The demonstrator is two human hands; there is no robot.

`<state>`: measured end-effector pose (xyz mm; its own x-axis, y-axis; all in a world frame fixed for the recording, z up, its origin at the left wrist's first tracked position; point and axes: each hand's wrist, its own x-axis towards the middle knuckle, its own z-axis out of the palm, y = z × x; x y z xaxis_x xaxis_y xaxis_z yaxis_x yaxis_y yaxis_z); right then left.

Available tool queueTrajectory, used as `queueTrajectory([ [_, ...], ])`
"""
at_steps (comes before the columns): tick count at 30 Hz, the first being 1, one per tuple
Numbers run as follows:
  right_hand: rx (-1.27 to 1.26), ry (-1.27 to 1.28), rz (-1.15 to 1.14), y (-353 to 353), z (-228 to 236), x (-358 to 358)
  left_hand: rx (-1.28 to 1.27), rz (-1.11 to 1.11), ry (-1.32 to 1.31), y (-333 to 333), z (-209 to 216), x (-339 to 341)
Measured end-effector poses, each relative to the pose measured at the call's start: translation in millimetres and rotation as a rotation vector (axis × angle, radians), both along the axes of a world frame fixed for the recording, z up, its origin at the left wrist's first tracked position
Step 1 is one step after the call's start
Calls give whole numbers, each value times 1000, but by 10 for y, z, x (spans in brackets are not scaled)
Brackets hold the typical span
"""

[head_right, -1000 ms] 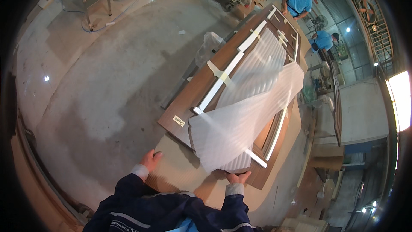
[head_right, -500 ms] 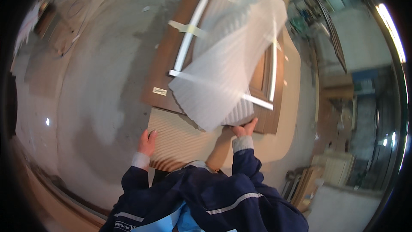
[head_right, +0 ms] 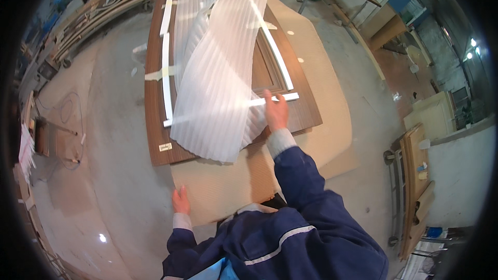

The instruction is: The person applies masking tape to the edges and corners of a wooden door panel, then retrieves a roll of corrugated cardboard and a sheet of bubble wrap. They place the bubble wrap over the taped door and cover it with the cardboard sheet, smoothing the materials to prepare the door for transport.

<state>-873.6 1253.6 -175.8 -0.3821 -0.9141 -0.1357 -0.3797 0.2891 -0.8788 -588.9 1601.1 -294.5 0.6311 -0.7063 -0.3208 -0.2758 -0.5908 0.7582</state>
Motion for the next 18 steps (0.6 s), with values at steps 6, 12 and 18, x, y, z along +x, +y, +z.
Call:
queueTrajectory([
  [6,268,345,346,-737,-5,497,-28,14,54,-52,58,-73],
  [12,154,-86,374,-1142,-216,272,143,-62,51,0,57,120],
  [18,52,-137,231,-1682,-215,-1467,300,-172,-225,21,107,304],
])
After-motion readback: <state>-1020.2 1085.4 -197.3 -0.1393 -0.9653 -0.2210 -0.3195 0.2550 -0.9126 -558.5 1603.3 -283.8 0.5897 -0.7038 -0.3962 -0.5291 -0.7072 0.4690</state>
